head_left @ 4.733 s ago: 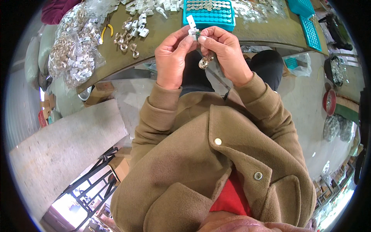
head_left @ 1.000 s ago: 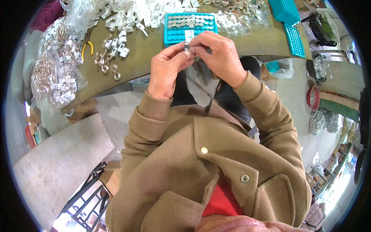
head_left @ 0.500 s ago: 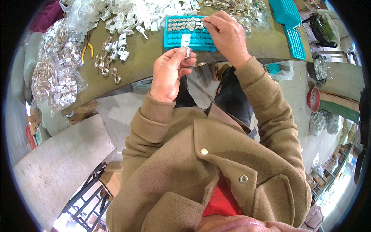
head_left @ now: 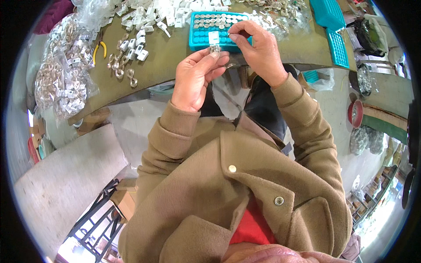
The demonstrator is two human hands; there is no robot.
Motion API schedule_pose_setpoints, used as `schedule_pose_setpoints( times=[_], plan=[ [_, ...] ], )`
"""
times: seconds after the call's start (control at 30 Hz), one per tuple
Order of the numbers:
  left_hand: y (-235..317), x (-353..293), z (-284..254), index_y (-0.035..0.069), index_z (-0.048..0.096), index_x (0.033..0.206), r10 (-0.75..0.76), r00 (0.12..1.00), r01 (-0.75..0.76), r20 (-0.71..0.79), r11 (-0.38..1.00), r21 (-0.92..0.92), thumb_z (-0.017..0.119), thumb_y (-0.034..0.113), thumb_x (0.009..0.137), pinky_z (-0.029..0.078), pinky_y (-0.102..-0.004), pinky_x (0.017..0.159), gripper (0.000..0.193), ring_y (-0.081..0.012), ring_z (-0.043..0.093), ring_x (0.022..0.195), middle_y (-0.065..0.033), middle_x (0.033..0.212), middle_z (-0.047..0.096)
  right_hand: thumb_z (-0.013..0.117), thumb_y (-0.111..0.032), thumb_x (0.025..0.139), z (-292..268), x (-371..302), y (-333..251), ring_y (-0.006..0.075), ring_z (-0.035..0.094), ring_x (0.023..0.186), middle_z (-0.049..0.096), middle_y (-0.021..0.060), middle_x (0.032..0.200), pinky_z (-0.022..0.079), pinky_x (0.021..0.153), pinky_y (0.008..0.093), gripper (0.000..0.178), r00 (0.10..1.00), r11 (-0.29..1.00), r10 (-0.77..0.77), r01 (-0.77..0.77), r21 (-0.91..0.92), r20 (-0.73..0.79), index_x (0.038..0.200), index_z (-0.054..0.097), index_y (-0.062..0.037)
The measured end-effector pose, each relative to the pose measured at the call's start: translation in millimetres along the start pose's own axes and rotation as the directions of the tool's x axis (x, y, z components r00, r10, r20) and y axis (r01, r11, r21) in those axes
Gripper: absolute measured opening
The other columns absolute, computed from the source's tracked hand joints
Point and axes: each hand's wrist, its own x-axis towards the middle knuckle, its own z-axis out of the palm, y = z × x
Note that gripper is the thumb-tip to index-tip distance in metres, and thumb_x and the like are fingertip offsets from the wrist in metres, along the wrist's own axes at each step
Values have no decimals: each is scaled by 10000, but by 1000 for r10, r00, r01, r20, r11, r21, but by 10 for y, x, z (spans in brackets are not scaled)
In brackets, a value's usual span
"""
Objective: The person repeatedly picks small metal hardware pieces and white plastic inserts from a table, fits them together by hand, and places the assembled units into a blue tray. The process is repeated continuously with one-at-a-time handling.
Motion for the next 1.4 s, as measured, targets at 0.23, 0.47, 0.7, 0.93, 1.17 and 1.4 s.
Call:
schedule_pose_setpoints(
  times=[0.23,0.47,0.7,0.93,1.17,1.4],
  plan=[
    [-24,-59,6,-39,632,1172,26,999,-26,33,1000,6,641,138,950,570,-223,757,285,-135,684,943,-84,1055,695,697,-22,824,124,-150,-214,188,626,751,650,69,858,509,677,291,140,1000,994,22,-21,111,-5,954,645,-33],
    [-71,-112,22,-22,637,1178,41,999,-41,22,999,-1,651,106,941,576,-226,774,270,-128,685,912,-82,1031,698,660,6,786,123,-201,-230,260,620,778,649,61,841,500,719,353,138,935,915,-353,339,-217,-32,894,647,-79],
    [-204,-124,65,-22,661,1186,197,979,-195,-50,980,42,678,52,906,557,-234,783,290,-113,667,912,-59,1048,696,658,14,784,71,-231,-275,248,620,783,641,68,843,502,728,345,136,967,957,-250,255,-136,51,890,630,-65],
    [-197,-154,8,-41,615,1236,291,956,-294,48,935,199,628,75,948,577,-270,829,311,-164,681,982,-107,1111,688,735,-46,845,31,-205,-198,62,558,849,544,-22,850,483,721,231,272,937,821,269,-345,454,225,1053,559,-48],
    [-164,-190,24,-42,610,1222,136,989,-135,59,990,-27,586,123,979,576,-271,792,295,-162,685,957,-93,1083,689,643,-273,955,71,-271,-356,75,576,731,629,23,798,486,648,259,274,895,799,395,-446,403,206,966,640,0],
    [-180,-196,-31,-7,574,1249,-46,981,84,191,976,-200,574,167,992,585,-263,808,310,-152,684,943,-87,1079,679,533,-199,1002,128,-350,-403,101,618,657,693,84,784,497,600,259,271,894,822,412,-449,349,178,960,673,29]
  ],
)
